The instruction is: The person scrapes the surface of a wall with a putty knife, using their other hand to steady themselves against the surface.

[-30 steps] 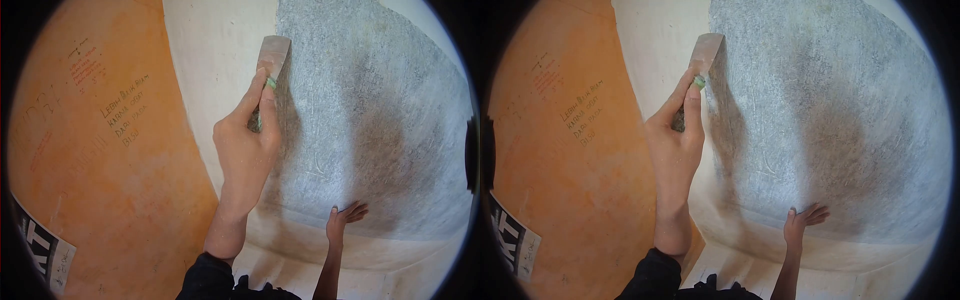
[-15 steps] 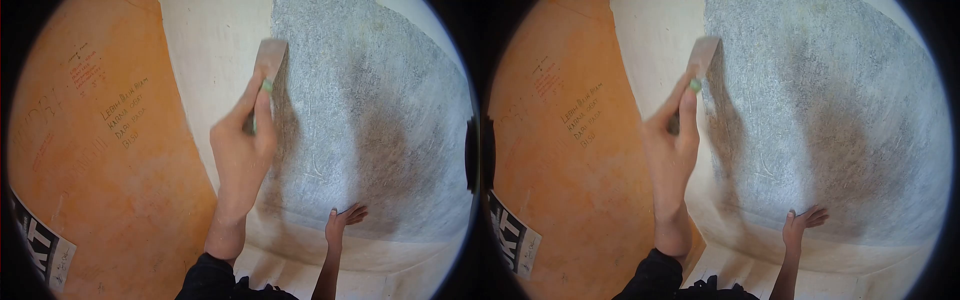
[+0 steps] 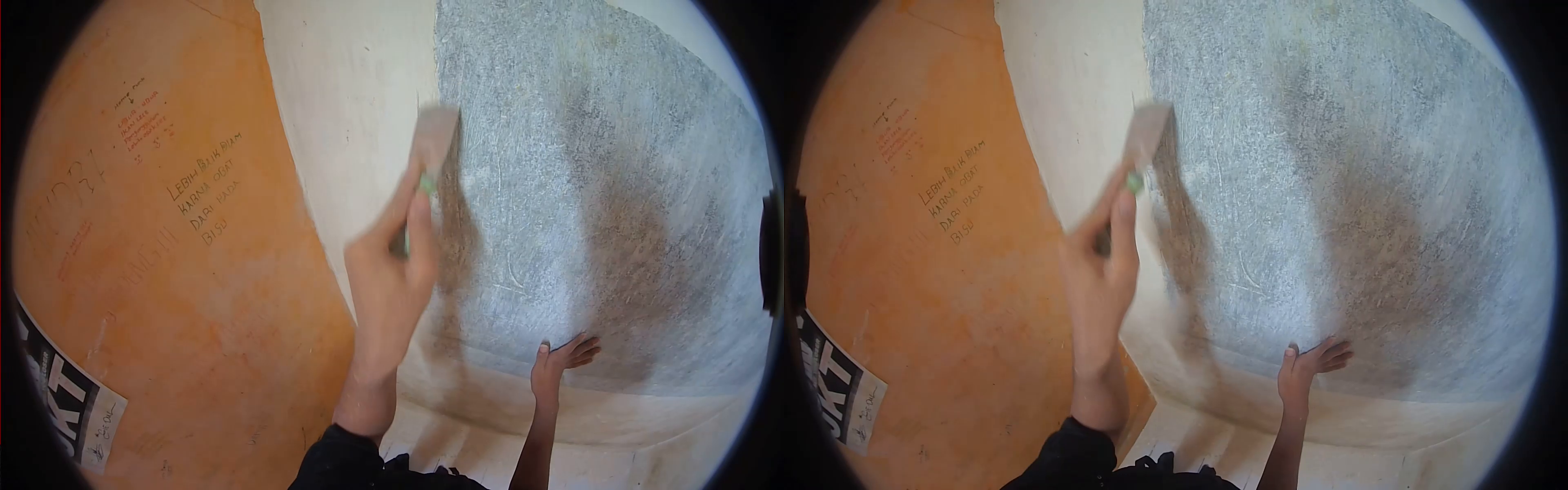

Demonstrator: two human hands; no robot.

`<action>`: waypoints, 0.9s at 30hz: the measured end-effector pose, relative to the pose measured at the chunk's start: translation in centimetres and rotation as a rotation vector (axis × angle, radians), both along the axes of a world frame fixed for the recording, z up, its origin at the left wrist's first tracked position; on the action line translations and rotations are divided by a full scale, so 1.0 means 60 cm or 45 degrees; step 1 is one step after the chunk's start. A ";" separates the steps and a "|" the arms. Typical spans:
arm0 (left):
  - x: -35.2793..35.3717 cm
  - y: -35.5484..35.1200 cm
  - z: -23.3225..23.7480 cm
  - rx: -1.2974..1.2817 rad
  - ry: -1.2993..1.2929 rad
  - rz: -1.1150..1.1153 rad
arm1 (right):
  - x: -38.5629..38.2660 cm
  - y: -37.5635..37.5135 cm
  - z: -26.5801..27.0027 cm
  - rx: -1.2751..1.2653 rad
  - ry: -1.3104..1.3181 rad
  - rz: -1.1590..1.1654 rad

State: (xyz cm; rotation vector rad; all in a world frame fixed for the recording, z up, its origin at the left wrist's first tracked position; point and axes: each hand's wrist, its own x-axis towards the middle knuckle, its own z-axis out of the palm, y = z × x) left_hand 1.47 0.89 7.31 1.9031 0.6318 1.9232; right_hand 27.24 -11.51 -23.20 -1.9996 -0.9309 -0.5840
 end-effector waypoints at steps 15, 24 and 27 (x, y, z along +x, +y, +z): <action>-0.005 -0.015 -0.051 -0.160 0.031 -0.031 | -0.005 -0.002 0.013 -0.020 0.073 0.002; -0.032 -0.004 -0.066 -0.112 0.081 -0.059 | -0.008 -0.001 0.015 -0.039 0.082 -0.003; -0.010 -0.003 -0.047 -0.159 -0.010 -0.132 | -0.005 -0.003 0.012 -0.038 0.067 -0.015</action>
